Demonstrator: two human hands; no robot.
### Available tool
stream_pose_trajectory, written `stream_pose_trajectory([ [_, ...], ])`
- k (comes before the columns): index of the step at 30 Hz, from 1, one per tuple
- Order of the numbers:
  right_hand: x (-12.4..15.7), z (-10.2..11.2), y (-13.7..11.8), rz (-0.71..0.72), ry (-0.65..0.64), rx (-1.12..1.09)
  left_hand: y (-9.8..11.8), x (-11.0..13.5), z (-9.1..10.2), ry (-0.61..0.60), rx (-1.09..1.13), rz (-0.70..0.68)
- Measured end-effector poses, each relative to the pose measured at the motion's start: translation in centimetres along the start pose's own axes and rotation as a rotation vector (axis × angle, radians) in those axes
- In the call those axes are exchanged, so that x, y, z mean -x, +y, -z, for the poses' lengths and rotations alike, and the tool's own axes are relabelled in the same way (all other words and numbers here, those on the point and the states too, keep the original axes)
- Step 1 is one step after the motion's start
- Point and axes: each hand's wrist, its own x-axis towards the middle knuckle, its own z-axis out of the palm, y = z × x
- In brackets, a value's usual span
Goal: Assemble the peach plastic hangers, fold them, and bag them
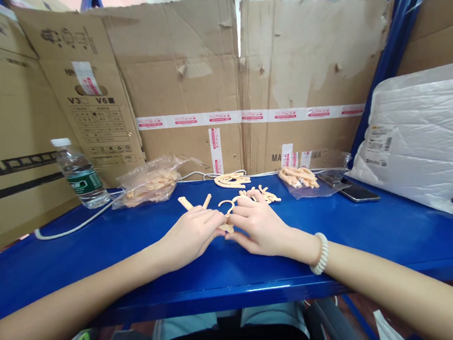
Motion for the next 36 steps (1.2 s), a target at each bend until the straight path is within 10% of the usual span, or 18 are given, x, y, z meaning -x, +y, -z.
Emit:
stream_pose_trajectory([
  [17, -0.6, 0.2, 0.7, -0.302, 0.033, -0.397, -1.5, -0.4, 1.4, 0.131, -0.139, -0.165],
  [26, -1.7, -1.2, 4.1, -0.300, -0.141, -0.285, -7.7, 0.5, 2.3, -0.150, 0.022, 0.002],
  [36, -2.9, -2.4, 4.3, -0.159, -0.209, -0.361, -6.8, 0.6, 1.3, -0.278, 0.183, -0.021],
])
